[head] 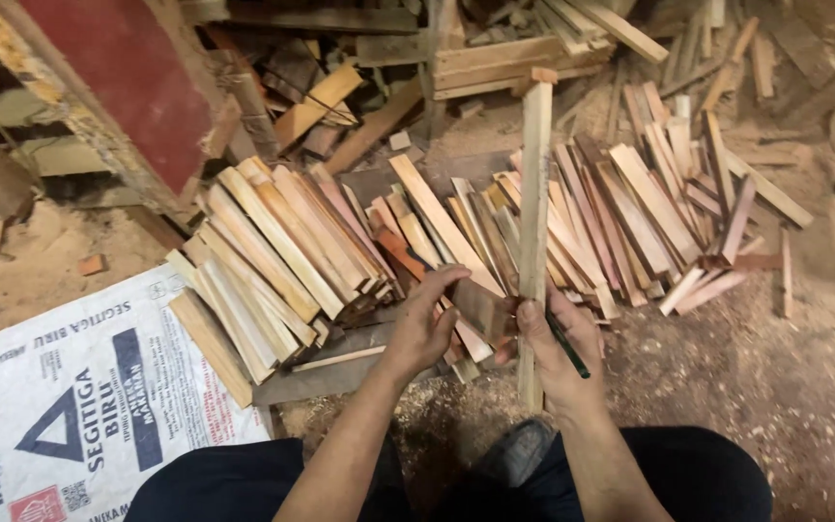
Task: The person sits on the floor and sorts through a pile of wooden strips, picking them up one by one, inspecting them, and placing them into organized stacks. The person uses a pencil to mark some of the wood pieces during the sorting process.
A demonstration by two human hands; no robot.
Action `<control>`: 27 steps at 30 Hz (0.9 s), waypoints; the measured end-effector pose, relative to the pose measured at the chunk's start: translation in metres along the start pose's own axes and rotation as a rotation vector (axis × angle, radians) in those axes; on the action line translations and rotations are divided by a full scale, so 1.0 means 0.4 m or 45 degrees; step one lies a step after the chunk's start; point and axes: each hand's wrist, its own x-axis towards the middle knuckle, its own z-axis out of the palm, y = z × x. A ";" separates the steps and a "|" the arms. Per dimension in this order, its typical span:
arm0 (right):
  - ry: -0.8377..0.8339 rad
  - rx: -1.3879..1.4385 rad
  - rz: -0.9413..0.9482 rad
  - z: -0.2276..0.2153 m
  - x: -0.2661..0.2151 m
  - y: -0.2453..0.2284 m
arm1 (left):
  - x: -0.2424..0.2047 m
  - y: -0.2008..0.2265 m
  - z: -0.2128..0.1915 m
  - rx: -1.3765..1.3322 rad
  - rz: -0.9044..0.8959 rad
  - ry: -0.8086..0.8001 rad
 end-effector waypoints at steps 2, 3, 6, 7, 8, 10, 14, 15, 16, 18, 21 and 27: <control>-0.010 0.024 0.013 0.009 -0.022 -0.040 | 0.010 0.015 0.008 0.038 0.014 -0.008; -0.034 0.053 0.024 0.015 -0.032 -0.059 | 0.016 0.022 0.011 0.087 0.033 -0.005; 0.052 0.168 0.115 -0.014 -0.033 -0.025 | 0.016 0.005 0.009 0.269 0.042 -0.069; 0.061 0.165 0.120 -0.017 -0.039 -0.050 | 0.016 0.004 0.014 0.263 0.036 -0.075; -0.033 0.125 0.155 -0.016 -0.040 -0.074 | 0.018 0.003 0.013 0.330 0.143 -0.029; -0.139 0.085 0.189 -0.038 -0.041 -0.064 | 0.022 -0.009 0.025 0.404 0.250 0.028; -0.245 0.221 0.182 -0.106 -0.034 0.018 | 0.051 0.027 0.027 -0.341 -0.354 0.476; -0.358 0.251 0.228 -0.119 -0.034 0.027 | 0.061 0.055 0.017 -0.988 -0.955 0.461; -0.370 0.251 0.237 -0.128 -0.038 0.038 | 0.047 0.035 0.017 -0.986 -0.956 0.477; -0.369 0.175 0.202 -0.142 -0.040 0.058 | 0.026 -0.006 0.014 -1.372 -0.876 0.570; -0.442 0.054 0.255 -0.179 -0.023 0.110 | 0.032 -0.064 0.001 -1.430 -0.974 0.555; -0.240 -0.386 0.369 -0.216 0.018 0.161 | 0.038 -0.051 -0.031 -1.556 -0.662 0.379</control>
